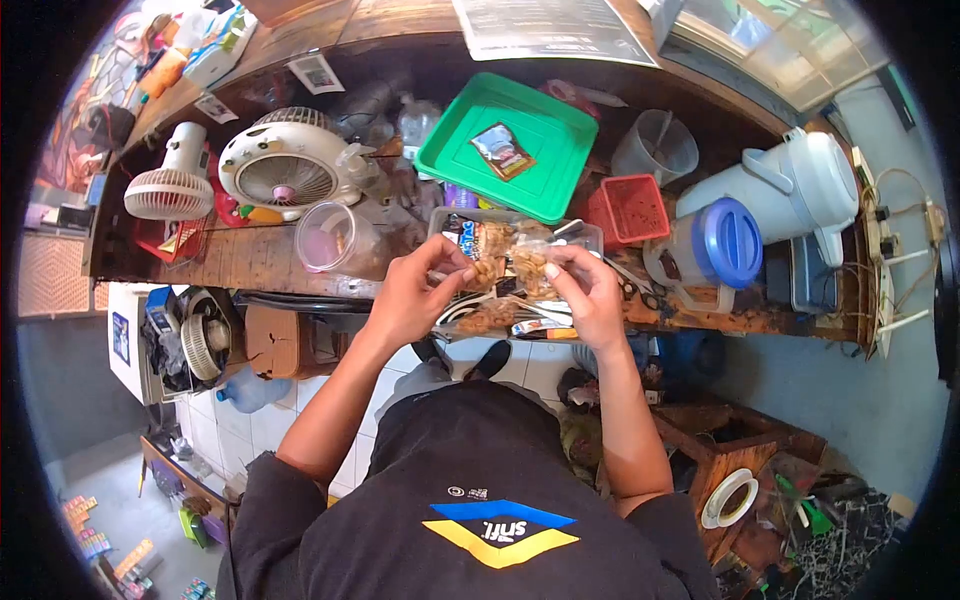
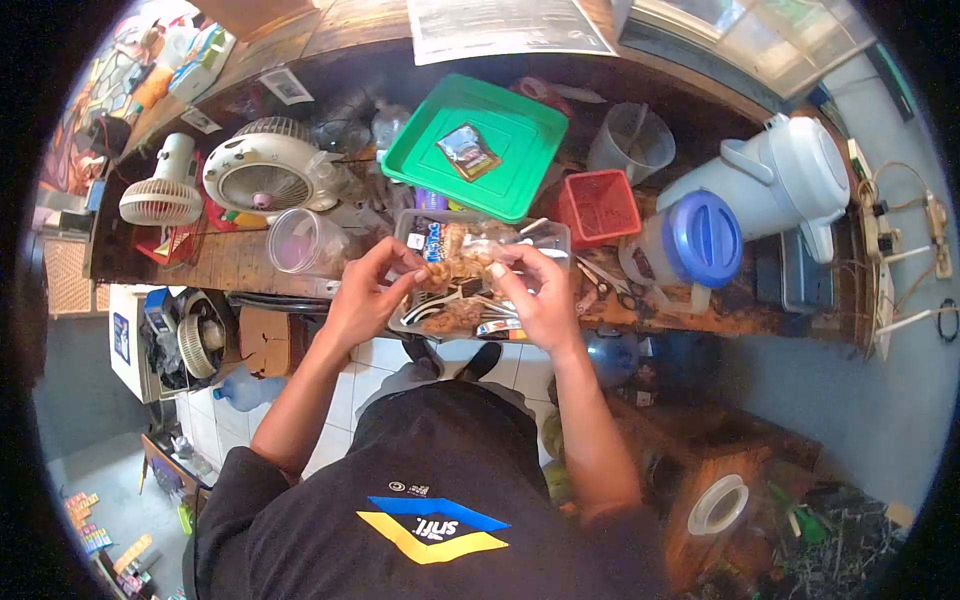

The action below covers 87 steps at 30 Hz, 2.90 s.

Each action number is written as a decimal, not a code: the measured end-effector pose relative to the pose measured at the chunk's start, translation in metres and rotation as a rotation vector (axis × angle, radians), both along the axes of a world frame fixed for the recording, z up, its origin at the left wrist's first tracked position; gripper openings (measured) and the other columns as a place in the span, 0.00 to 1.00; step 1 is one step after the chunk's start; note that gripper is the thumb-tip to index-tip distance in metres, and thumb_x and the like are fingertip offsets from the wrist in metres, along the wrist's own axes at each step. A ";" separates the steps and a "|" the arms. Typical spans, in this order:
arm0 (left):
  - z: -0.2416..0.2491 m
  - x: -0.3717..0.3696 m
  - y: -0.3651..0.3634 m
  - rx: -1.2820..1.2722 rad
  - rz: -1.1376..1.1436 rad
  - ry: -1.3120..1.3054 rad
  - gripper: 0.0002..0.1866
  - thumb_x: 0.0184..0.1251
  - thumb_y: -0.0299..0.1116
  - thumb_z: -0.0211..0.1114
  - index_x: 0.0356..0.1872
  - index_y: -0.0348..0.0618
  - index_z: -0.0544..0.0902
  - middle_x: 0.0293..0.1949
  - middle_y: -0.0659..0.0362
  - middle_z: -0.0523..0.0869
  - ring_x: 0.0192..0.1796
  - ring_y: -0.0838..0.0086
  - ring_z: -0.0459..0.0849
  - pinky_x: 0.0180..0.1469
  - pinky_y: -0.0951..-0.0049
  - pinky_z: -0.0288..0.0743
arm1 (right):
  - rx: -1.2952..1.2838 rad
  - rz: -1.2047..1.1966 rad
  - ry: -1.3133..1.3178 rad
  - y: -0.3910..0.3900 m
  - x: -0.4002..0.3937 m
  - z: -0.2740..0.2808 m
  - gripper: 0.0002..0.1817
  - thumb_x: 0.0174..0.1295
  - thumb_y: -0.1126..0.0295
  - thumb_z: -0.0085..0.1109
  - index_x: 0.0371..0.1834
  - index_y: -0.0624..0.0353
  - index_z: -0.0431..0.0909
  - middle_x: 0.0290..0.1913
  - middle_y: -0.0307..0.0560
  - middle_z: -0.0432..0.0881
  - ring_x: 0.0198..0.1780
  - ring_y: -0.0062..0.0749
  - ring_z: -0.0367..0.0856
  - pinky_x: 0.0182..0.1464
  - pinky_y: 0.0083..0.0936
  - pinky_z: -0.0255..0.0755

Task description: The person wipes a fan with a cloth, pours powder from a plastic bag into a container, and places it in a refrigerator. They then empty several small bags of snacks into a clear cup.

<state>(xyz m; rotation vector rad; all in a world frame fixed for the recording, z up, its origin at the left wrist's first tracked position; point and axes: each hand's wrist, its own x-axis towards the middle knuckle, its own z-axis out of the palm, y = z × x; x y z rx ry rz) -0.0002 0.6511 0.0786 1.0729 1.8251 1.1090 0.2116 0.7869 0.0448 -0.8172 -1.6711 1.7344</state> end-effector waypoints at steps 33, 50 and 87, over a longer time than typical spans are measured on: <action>0.052 -0.181 -0.033 -0.047 -0.658 1.003 0.04 0.55 0.29 0.66 0.26 0.41 0.87 0.29 0.49 0.89 0.38 0.53 0.91 0.39 0.57 0.86 | 0.059 -0.039 0.150 -0.064 -0.139 0.060 0.12 0.71 0.75 0.59 0.54 0.68 0.81 0.53 0.47 0.85 0.56 0.29 0.82 0.63 0.28 0.72; 0.026 -0.154 0.006 -0.535 -1.124 0.802 0.12 0.62 0.31 0.63 0.40 0.35 0.90 0.41 0.40 0.90 0.48 0.47 0.90 0.51 0.51 0.83 | 0.100 0.111 0.103 -0.031 -0.134 0.075 0.11 0.71 0.77 0.60 0.53 0.67 0.82 0.53 0.47 0.86 0.55 0.28 0.83 0.61 0.27 0.74; 0.034 -0.238 -0.122 0.118 -0.392 0.119 0.20 0.60 0.18 0.58 0.53 0.39 0.85 0.47 0.47 0.90 0.51 0.53 0.89 0.57 0.58 0.81 | 1.127 0.550 -1.014 -0.081 -0.272 0.064 0.14 0.64 0.70 0.58 0.49 0.54 0.89 0.40 0.54 0.89 0.42 0.52 0.89 0.46 0.46 0.82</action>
